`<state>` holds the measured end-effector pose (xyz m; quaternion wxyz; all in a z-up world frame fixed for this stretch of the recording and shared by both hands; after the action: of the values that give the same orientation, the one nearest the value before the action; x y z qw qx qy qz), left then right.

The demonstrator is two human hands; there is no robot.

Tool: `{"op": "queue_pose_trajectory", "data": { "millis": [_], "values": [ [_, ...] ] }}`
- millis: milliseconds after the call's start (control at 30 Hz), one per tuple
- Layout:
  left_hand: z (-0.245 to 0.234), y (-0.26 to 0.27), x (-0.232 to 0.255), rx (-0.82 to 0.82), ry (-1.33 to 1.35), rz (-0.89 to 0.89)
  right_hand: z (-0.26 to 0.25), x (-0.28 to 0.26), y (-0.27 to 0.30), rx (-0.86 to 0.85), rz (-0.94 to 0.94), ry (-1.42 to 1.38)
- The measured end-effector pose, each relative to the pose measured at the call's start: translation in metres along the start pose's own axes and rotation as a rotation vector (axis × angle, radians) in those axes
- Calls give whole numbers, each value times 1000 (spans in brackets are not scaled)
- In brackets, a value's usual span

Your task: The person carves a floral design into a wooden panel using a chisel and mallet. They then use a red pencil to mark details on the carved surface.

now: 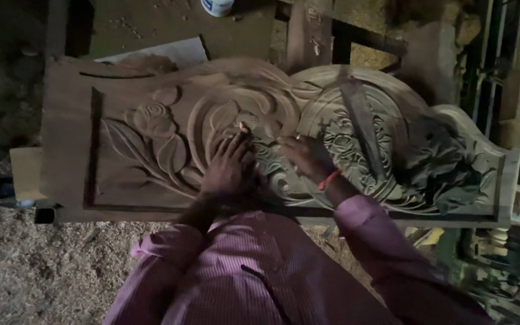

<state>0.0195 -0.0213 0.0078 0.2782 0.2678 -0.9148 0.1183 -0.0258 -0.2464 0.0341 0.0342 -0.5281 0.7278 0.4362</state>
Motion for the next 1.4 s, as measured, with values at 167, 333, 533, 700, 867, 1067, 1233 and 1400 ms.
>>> {"op": "queue_pose_trajectory", "data": {
  "millis": [167,333,533,700,867,1067,1233,1400],
  "values": [
    [-5,-4,1,-8,-18,-24,-38,6,-15,234,-412,-232],
    [6,-4,1,-12,-118,-37,-48,2,-50,204,-653,-358],
    [17,-3,-3,-15,-73,-65,-46,-6,-67,53,-936,126],
    [6,-3,6,40,-120,-34,-72,-11,-70,-93,-1033,227],
    [-7,-5,23,132,-107,-22,-90,-21,-77,-251,-941,72],
    [-7,-9,22,89,-200,-36,-78,-23,-76,-214,-1098,155],
    [-8,-8,23,96,-158,-26,-94,-5,-63,-202,-975,195],
    [-3,-10,19,61,-127,-4,-76,5,-72,-127,-868,-67]
  ]
}}
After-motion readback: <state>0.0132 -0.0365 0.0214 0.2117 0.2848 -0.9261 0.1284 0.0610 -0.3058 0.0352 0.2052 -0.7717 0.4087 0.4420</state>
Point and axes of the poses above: each hand's wrist, its own y-axis away from the middle knuckle, its own z-axis out of the palm, x = y × z, the point moved 4 cm from there along -y, towards the middle knuckle, and after that the axes turned 9 degrees about -x, right-handed, at the moved point
